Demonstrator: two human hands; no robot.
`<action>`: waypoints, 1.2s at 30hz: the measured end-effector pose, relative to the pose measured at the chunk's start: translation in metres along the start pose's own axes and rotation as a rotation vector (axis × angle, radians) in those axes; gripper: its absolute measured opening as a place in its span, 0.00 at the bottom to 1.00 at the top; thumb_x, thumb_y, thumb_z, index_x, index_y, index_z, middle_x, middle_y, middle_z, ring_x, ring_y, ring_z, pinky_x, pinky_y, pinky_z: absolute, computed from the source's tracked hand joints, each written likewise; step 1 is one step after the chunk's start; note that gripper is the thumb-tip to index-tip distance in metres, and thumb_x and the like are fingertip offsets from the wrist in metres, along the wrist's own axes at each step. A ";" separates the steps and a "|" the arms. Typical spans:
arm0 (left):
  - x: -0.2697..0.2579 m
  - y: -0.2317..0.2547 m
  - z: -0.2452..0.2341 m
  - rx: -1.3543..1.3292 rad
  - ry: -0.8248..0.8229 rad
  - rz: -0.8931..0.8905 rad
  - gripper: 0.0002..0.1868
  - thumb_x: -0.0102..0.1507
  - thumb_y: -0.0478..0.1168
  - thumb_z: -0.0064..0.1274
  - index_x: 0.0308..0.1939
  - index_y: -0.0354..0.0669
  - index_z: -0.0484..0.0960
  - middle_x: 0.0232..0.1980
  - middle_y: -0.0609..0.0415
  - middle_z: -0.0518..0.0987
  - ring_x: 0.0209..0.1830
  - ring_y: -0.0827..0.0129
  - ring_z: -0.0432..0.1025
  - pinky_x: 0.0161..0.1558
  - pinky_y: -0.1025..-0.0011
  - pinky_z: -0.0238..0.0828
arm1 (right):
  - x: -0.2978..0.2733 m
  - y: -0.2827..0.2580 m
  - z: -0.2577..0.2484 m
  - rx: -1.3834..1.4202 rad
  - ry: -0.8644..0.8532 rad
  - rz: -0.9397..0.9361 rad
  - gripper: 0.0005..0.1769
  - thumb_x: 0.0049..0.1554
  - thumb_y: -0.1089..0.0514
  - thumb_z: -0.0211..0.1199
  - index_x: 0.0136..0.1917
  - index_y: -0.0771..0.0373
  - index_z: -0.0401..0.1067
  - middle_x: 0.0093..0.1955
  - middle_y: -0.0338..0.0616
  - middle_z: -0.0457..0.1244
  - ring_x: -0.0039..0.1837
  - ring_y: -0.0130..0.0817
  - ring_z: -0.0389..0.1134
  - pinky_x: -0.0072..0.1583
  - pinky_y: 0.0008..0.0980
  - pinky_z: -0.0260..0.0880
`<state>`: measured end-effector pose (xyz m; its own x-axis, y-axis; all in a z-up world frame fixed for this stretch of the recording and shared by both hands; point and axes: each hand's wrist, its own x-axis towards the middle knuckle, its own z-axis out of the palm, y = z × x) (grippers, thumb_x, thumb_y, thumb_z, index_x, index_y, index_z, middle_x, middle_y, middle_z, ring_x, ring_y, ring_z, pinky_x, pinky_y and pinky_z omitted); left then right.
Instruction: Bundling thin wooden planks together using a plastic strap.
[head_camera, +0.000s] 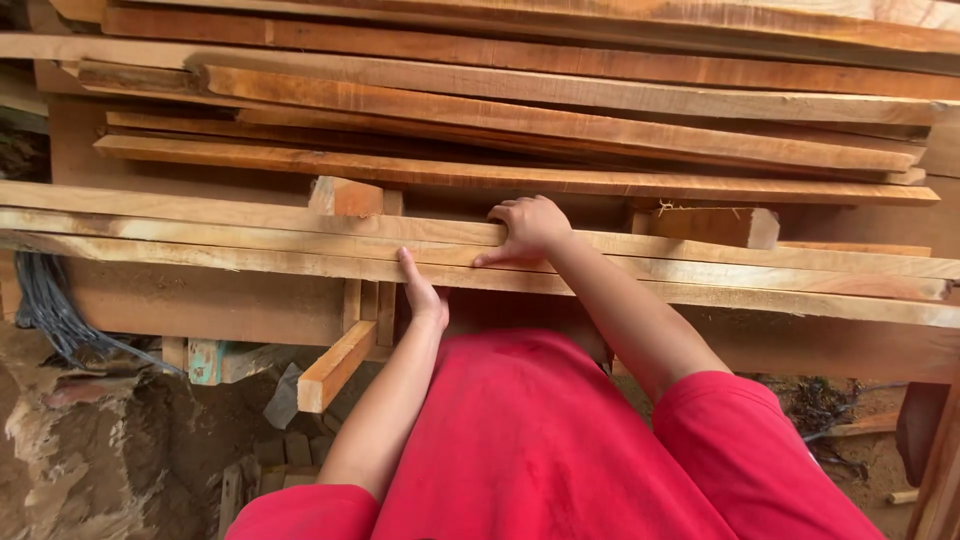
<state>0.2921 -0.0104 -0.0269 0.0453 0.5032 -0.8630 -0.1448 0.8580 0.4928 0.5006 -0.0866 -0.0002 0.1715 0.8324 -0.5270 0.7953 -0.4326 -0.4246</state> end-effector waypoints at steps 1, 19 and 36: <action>-0.011 0.008 0.004 -0.005 -0.014 0.010 0.56 0.61 0.75 0.55 0.80 0.47 0.52 0.80 0.40 0.58 0.79 0.50 0.56 0.76 0.46 0.56 | -0.011 -0.005 0.001 -0.009 0.016 -0.001 0.51 0.39 0.11 0.61 0.61 0.47 0.74 0.58 0.35 0.70 0.64 0.38 0.70 0.63 0.41 0.68; -0.046 0.017 -0.017 1.742 -0.383 1.020 0.66 0.57 0.56 0.68 0.82 0.38 0.35 0.85 0.38 0.27 0.82 0.33 0.24 0.75 0.32 0.22 | -0.087 -0.016 0.082 -0.228 0.321 0.274 0.73 0.39 0.20 0.68 0.85 0.50 0.40 0.87 0.43 0.37 0.86 0.51 0.33 0.80 0.67 0.30; -0.001 -0.001 -0.015 2.070 -0.365 1.057 0.65 0.55 0.43 0.67 0.84 0.45 0.36 0.86 0.46 0.28 0.85 0.44 0.22 0.79 0.38 0.17 | -0.135 -0.028 0.095 -0.172 0.288 0.410 0.62 0.51 0.36 0.69 0.86 0.51 0.38 0.88 0.45 0.32 0.87 0.53 0.28 0.80 0.64 0.33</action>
<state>0.2773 -0.0137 -0.0282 0.7900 0.4638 -0.4010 0.5709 -0.7950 0.2051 0.4000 -0.2201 0.0128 0.6217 0.6788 -0.3908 0.7095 -0.6994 -0.0862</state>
